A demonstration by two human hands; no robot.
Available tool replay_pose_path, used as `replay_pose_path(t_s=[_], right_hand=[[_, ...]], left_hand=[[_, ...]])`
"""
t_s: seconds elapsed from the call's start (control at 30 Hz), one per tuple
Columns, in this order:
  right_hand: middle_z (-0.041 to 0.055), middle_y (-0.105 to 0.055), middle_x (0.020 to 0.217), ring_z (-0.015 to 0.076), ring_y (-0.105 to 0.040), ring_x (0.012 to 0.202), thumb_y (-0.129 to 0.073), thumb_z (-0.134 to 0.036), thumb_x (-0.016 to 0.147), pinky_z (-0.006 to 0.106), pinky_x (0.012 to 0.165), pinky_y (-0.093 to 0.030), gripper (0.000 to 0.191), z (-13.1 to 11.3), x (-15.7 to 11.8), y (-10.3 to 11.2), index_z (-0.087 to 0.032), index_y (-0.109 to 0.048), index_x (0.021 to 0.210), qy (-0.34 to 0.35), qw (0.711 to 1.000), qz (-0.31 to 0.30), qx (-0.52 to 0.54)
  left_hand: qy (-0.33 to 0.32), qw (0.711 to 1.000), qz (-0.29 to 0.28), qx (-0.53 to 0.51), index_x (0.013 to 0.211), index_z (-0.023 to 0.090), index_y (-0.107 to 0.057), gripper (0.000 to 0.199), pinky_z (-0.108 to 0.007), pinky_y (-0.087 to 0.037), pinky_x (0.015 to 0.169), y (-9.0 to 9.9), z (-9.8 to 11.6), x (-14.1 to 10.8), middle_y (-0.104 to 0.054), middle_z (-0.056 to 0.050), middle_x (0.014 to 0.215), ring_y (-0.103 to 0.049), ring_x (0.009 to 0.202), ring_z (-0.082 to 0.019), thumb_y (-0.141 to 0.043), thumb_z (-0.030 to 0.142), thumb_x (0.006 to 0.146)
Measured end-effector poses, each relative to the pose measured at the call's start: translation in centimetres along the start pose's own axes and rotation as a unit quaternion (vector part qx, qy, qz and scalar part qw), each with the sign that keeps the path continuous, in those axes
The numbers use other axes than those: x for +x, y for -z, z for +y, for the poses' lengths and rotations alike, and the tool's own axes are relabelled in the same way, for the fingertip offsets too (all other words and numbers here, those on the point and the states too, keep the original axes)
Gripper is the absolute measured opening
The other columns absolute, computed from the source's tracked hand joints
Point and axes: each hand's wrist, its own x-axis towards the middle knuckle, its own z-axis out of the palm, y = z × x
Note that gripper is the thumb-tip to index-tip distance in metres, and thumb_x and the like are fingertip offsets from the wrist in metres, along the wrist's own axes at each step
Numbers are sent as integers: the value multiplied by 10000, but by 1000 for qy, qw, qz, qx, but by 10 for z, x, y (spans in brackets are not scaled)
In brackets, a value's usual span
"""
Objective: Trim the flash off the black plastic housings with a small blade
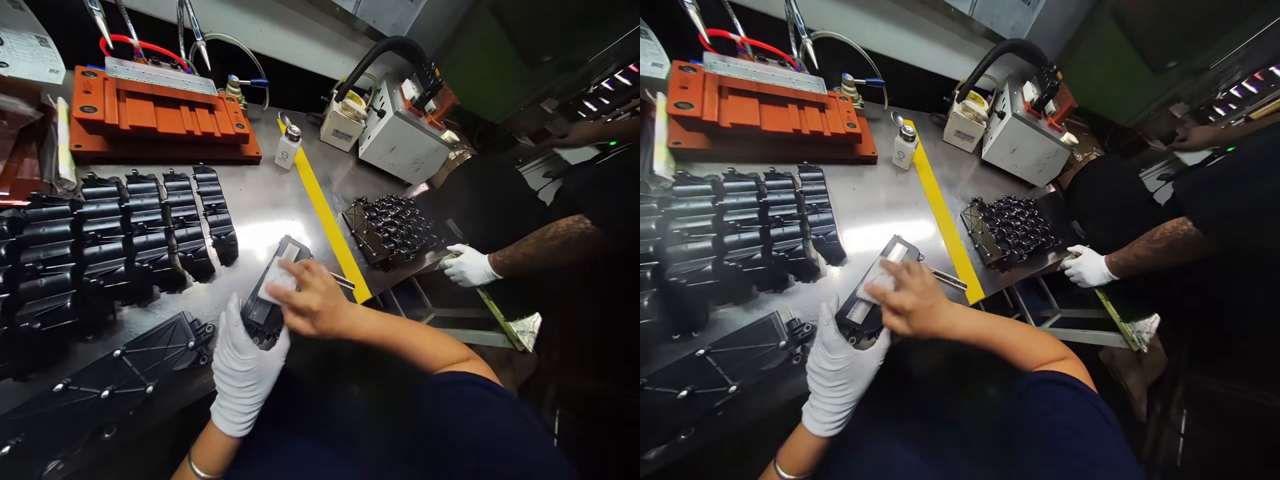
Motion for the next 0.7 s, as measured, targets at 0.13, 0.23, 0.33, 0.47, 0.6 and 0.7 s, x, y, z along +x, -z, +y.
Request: replay_pose_path(t_s=[0.13,0.23,0.33,0.47,0.6,0.7], right_hand=[[129,-564,1420,301,-519,1072,-590,-316,873,481,882,-440,400,-5,4,-7,-305,-696,1259,-104,994,25,-31],[98,-533,1462,286,-507,1069,-599,-319,871,446,858,-426,438,-5,12,-9,-339,-657,1305,-34,999,11,-15],[80,-568,1417,255,-509,1042,-577,-320,891,410,841,-416,407,-6,11,-11,-349,-661,1289,26,1000,9,-7],[144,-550,1405,287,-473,1045,-566,-355,888,417,799,-382,388,-11,8,-12,-275,-686,1248,1,997,61,-49],[102,-567,1374,257,-459,1013,-544,-369,906,388,777,-358,368,-15,11,-13,-307,-676,1244,97,993,55,-33],[142,-560,1365,281,-439,1027,-556,-336,897,405,787,-353,370,-14,14,-15,-252,-684,1234,-29,993,86,-73]], left_hand=[[-4,1000,5,1,1560,-4,-151,1153,-462,-603,821,-1,-4,-1,-614,-326,1303,-672,1121,-424,-814,437,727],[8,1000,-9,-9,1575,25,-109,1116,-429,-612,758,0,-4,-2,-625,-311,1301,-708,1056,-395,-777,415,772],[25,1000,-11,-11,1579,32,-77,1141,-416,-614,734,0,-4,-1,-620,-308,1313,-725,1014,-383,-776,430,770],[18,1000,-16,-15,1576,34,-55,1170,-417,-611,766,0,-6,-3,-627,-297,1307,-719,1038,-374,-786,448,763],[19,999,-22,-46,1577,38,-11,1192,-435,-612,798,-1,-9,-7,-617,-309,1311,-699,1090,-380,-800,406,763],[54,994,-37,-88,1575,51,12,1292,-472,-607,837,-2,-9,-9,-589,-323,1343,-681,1123,-400,-855,433,697]])
